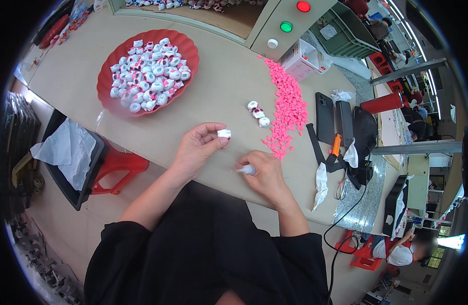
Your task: The person applies glue from a bottle to small white plastic toy heads, then assembles them with pink bows at a factory workbench.
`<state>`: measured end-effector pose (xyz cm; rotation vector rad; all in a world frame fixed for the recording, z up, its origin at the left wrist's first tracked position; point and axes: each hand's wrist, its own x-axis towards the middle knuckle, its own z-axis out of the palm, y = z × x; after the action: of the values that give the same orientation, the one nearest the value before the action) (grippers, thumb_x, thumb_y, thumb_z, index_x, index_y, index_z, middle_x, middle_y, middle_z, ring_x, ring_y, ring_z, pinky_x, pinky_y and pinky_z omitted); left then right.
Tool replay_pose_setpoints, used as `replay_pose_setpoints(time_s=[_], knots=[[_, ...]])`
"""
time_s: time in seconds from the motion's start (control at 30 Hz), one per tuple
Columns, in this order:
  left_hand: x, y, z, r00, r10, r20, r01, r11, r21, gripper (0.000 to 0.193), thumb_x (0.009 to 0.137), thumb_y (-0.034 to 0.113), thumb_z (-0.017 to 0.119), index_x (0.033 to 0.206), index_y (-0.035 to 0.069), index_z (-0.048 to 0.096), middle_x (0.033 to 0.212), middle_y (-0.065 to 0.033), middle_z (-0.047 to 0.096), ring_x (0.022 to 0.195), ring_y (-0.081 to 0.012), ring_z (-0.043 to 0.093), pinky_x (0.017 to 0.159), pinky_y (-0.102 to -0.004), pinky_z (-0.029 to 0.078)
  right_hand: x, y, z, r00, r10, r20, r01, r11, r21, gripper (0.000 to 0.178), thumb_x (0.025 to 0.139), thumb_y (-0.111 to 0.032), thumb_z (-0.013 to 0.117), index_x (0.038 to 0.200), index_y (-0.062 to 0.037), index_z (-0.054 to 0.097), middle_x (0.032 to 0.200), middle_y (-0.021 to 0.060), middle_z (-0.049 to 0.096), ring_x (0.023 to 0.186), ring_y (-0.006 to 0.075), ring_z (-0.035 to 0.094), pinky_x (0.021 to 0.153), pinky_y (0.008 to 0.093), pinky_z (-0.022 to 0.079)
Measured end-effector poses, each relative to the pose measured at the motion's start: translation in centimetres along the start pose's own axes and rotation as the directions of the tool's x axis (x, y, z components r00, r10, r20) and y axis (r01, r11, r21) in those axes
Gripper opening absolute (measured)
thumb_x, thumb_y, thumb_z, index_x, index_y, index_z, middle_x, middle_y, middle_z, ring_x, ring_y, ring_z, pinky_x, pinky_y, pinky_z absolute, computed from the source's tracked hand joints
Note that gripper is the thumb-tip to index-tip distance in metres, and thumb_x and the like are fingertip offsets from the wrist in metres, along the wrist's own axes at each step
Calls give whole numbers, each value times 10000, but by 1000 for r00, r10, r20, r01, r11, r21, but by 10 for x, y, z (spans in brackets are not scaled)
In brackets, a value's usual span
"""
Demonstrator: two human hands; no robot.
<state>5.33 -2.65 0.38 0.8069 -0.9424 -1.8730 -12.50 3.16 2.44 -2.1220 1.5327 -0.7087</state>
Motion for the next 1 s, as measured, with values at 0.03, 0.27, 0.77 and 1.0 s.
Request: replay_pose_setpoints(time_s=[0.03,0.27,0.77,1.0], knots=[[0,-2,1,1000,-7,11,7,1000,-2,256,782,17,567,1027,-14,499,891,-69,580,803,-112,553,724,-229,452,-2,1,0,1000,-8,-17,8,1000,4,130,623,-45,650,728,-66,577,695,46,564,653,198,561,562,310,422],[-5,-18,21,985,-51,165,35,994,102,271,790,-16,540,1056,-26,488,935,-82,564,859,-123,552,776,-238,454,-13,-8,7,844,525,-113,-181,475,861,82,708,16,647,763,3,587,721,20,578,661,53,513,561,172,399],[-7,-20,32,977,-43,210,-23,953,303,187,788,-24,537,974,-40,533,956,-72,541,901,-132,554,790,-225,460,-18,0,7,827,557,-74,-248,479,842,126,690,14,666,772,-4,572,713,4,551,649,50,498,582,170,405],[-9,-24,27,981,-14,192,-42,958,285,194,789,-14,539,981,-40,532,941,-70,547,885,-129,560,775,-230,465,-12,-10,9,801,587,-115,-255,509,822,151,707,-4,655,847,19,602,745,28,581,688,68,529,615,183,421]])
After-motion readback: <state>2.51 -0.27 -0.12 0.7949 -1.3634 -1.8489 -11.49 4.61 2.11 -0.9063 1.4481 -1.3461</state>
